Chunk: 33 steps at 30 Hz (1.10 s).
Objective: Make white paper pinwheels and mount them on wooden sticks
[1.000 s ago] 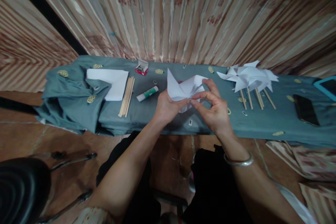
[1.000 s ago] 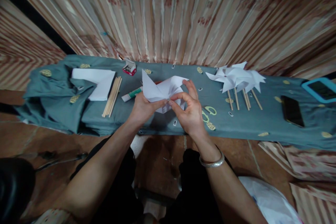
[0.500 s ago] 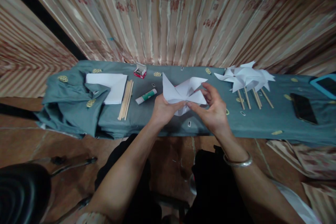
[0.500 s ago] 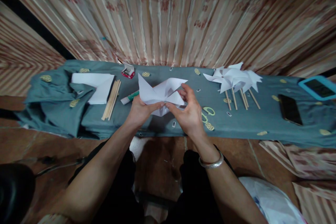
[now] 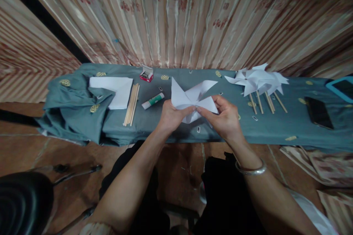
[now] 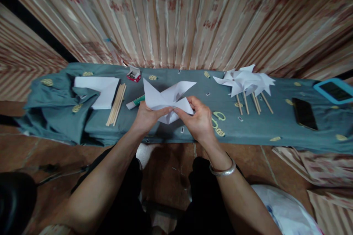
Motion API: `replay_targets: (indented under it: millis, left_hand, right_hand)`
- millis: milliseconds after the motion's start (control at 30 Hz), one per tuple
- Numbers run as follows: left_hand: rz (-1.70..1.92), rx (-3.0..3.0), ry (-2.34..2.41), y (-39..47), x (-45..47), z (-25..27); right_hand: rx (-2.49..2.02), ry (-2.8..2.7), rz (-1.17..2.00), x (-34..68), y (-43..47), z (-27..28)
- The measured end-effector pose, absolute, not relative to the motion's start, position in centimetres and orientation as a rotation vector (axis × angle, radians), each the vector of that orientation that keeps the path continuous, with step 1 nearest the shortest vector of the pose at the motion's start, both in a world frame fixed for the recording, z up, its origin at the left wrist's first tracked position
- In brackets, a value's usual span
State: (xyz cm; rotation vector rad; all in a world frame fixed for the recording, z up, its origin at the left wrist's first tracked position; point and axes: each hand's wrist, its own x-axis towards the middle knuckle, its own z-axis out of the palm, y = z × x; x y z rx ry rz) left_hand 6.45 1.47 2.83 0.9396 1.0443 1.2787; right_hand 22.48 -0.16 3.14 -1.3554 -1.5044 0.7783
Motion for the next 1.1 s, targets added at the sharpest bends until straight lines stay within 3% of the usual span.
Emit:
replay_targets:
  millis: [1100]
  left_hand:
    - [1.294, 0.954, 1.196, 1.42, 7.07, 2.45]
  right_hand:
    - [-1.360, -1.425, 0.875, 22.06, 0.02, 3.30]
